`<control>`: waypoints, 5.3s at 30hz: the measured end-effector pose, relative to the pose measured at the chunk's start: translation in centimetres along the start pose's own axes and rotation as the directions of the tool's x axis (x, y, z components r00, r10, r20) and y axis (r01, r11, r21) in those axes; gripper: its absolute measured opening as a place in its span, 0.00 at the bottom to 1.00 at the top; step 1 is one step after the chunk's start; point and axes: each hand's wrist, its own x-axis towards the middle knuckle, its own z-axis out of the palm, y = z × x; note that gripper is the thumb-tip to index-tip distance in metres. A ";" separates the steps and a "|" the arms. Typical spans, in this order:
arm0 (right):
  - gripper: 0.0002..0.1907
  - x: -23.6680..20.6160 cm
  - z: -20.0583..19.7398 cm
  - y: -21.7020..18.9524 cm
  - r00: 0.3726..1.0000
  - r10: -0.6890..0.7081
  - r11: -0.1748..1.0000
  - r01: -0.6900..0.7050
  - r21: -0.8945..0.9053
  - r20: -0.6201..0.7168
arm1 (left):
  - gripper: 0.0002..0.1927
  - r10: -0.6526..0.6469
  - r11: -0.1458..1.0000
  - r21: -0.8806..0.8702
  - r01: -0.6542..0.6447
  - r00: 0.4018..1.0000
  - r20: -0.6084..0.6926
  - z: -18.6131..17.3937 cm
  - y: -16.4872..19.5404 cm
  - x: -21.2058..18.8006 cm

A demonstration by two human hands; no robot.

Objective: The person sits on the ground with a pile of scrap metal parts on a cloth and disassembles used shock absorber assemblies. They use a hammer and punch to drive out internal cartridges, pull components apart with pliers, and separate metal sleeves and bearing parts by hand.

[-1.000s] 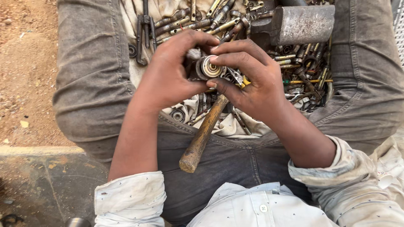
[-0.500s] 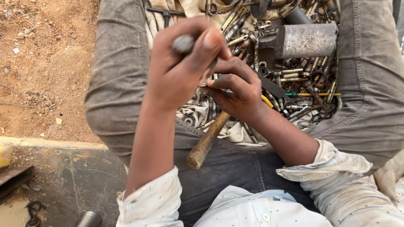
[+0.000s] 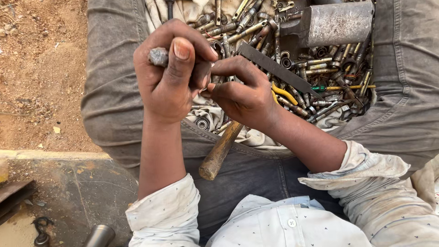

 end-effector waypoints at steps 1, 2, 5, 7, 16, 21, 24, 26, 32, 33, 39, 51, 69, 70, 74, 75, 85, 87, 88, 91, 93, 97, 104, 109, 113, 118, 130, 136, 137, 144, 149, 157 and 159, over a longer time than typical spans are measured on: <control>0.11 0.0 0.1 0.1 1.000 0.003 1.000 -0.003 -0.002 0.001 | 0.26 0.010 1.000 0.009 -0.010 1.000 0.006 0.0 0.0 0.0; 0.10 0.0 0.1 0.2 1.000 0.011 1.000 -0.011 -0.006 0.002 | 0.26 0.019 1.000 0.018 -0.020 1.000 0.012 0.0 0.0 -0.1; 0.09 -0.1 0.4 0.3 1.000 0.018 1.000 -0.018 0.009 0.005 | 0.25 0.070 0.990 0.121 -0.075 0.996 0.052 -0.2 -0.2 -0.4; 0.09 -0.2 0.4 0.3 1.000 0.018 1.000 -0.018 0.020 0.010 | 0.24 0.090 0.983 0.156 -0.100 0.993 0.070 -0.4 -0.2 -0.6; 0.09 -0.6 0.7 0.2 0.999 0.004 0.999 -0.003 -0.032 0.041 | 0.23 0.126 0.986 0.094 -0.136 0.987 0.103 -0.9 -0.1 -0.2; 0.11 -0.8 0.5 0.9 0.999 -0.041 0.999 0.041 0.006 0.035 | 0.23 0.161 0.986 0.043 -0.163 0.986 0.046 -0.8 0.1 -0.5; 0.12 -1.0 0.3 1.2 0.999 -0.027 1.000 0.026 0.004 0.036 | 0.23 0.170 0.982 0.069 -0.176 0.982 0.083 -0.8 -0.4 -0.3; 0.11 -1.0 0.3 1.3 0.998 -0.042 0.999 0.042 -0.014 0.046 | 0.23 0.170 0.978 0.103 -0.182 0.978 0.118 -1.0 -0.7 -0.1; 0.12 -1.1 -0.1 1.2 0.999 -0.021 0.999 0.021 0.025 0.034 | 0.23 0.139 0.978 0.133 -0.159 0.979 0.146 -1.0 -1.1 0.1; 0.13 -1.0 -0.4 1.1 0.999 -0.010 0.999 0.009 0.045 0.034 | 0.22 0.134 0.980 0.127 -0.152 0.981 0.143 -0.9 -1.1 0.1; 0.20 -1.0 -2.4 0.6 0.957 0.254 0.966 -0.259 0.022 0.137 | 0.21 0.133 0.962 0.209 -0.173 0.972 0.191 -0.6 -0.8 0.0; 0.37 -3.3 -0.2 1.9 -0.158 0.760 0.501 -0.476 -0.723 0.631 | 0.25 0.079 0.993 0.075 -0.086 0.993 0.092 -1.6 -1.3 -0.6; 0.13 -5.7 -6.5 2.1 0.268 0.515 0.251 -0.955 0.155 0.814 | 0.23 0.124 0.989 0.058 -0.136 0.977 0.171 -1.1 -1.0 -0.4; 0.14 -5.4 -6.7 1.3 0.313 0.539 0.154 -0.949 0.274 0.782 | 0.24 0.133 0.988 0.056 -0.144 0.976 0.170 -1.2 -1.1 -0.3; 0.23 -3.2 -5.8 -0.9 0.324 0.756 0.174 -0.937 0.302 0.569 | 0.23 0.145 0.984 0.072 -0.161 0.971 0.192 -1.3 -1.4 -0.3; 0.26 -2.5 -5.0 -1.0 0.322 0.815 0.266 -0.947 0.183 0.482 | 0.23 0.149 0.982 0.083 -0.168 0.969 0.197 -1.2 -1.5 -0.3; 0.19 -2.5 1.5 0.5 0.715 0.653 0.718 -0.689 0.098 0.250 | 0.22 0.159 0.978 0.092 -0.189 0.950 0.268 -0.4 -1.2 -0.4; 0.21 -2.7 1.6 0.5 0.770 0.573 0.815 -0.572 -0.093 0.281 | 0.21 0.185 0.981 0.019 -0.192 0.962 0.199 -0.9 -1.0 -0.4; 0.23 -2.6 1.7 0.5 0.739 0.610 0.774 -0.633 -0.014 0.285 | 0.20 0.173 0.984 0.012 -0.178 0.970 0.172 -1.3 -0.8 -0.6; 0.27 -2.2 1.9 0.4 0.673 0.681 0.664 -0.733 0.144 0.287 | 0.20 0.141 0.988 0.044 -0.148 0.981 0.135 -1.8 0.2 -1.1; 0.28 -2.1 2.0 0.3 0.677 0.676 0.663 -0.731 0.161 0.293 | 0.20 0.168 0.984 0.036 -0.173 0.981 0.101 -1.3 0.8 -1.0; 0.27 -2.5 2.3 0.4 0.711 0.627 0.697 -0.695 0.179 0.318 | 0.19 0.248 0.890 0.320 -0.324 0.934 0.257 0.7 3.7 -0.9; 0.24 -3.1 2.0 1.2 0.658 0.682 0.567 -0.751 0.338 0.320 | 0.34 0.067 0.745 0.624 -0.235 0.958 0.280 -2.8 2.6 1.1; 0.22 -3.2 1.3 1.7 0.656 0.676 0.557 -0.753 0.351 0.335 | 0.37 -0.164 0.802 0.582 -0.136 0.887 0.432 -5.1 -0.6 0.4; 0.22 -4.1 0.7 1.8 0.755 0.601 0.715 -0.655 0.246 0.262 | 0.29 -0.291 0.826 0.564 0.010 0.864 0.411 -4.5 -2.2 0.2; 0.28 -4.2 -1.8 0.6 0.599 0.765 0.585 -0.800 0.136 0.237 | 0.27 -0.192 0.835 0.543 -0.091 0.876 0.442 -4.8 -2.8 0.6; 0.25 1.0 -8.5 -12.1 0.873 0.465 0.885 -0.456 -0.093 0.146 | 0.25 -0.372 0.809 0.577 0.113 0.858 0.354 -4.5 -2.8 0.2; 0.28 0.8 -6.2 -11.3 0.754 0.614 0.765 -0.641 0.060 0.231 | 0.23 -0.451 0.751 0.634 0.183 0.844 0.290 -4.6 -3.2 -0.3; 0.29 0.7 -6.5 -11.5 0.774 0.588 0.772 -0.624 0.121 0.236 | 0.24 -0.407 0.768 0.625 0.143 0.862 0.302 -4.6 -3.3 -0.3; 0.40 0.1 -7.5 -13.1 0.842 0.506 0.861 -0.504 -0.062 0.187 | 0.25 -0.302 0.795 0.606 0.020 0.880 0.367 -4.7 -3.6 -0.2; 0.35 0.4 -6.1 -11.1 0.830 0.514 0.858 -0.496 -0.134 0.218 | 0.25 -0.333 0.762 0.646 0.058 0.889 0.313 -5.1 -3.8 -0.3; 0.24 2.8 -8.0 -13.2 0.765 0.623 0.781 -0.619 -0.081 0.165 | 0.26 -0.320 0.768 0.638 0.054 0.895 0.310 -4.8 -4.2 -0.1; 0.24 3.3 -7.2 -12.5 0.800 0.555 0.831 -0.517 -0.205 0.230 | 0.25 -0.456 0.741 0.634 0.222 0.859 0.232 -4.6 -3.9 -0.1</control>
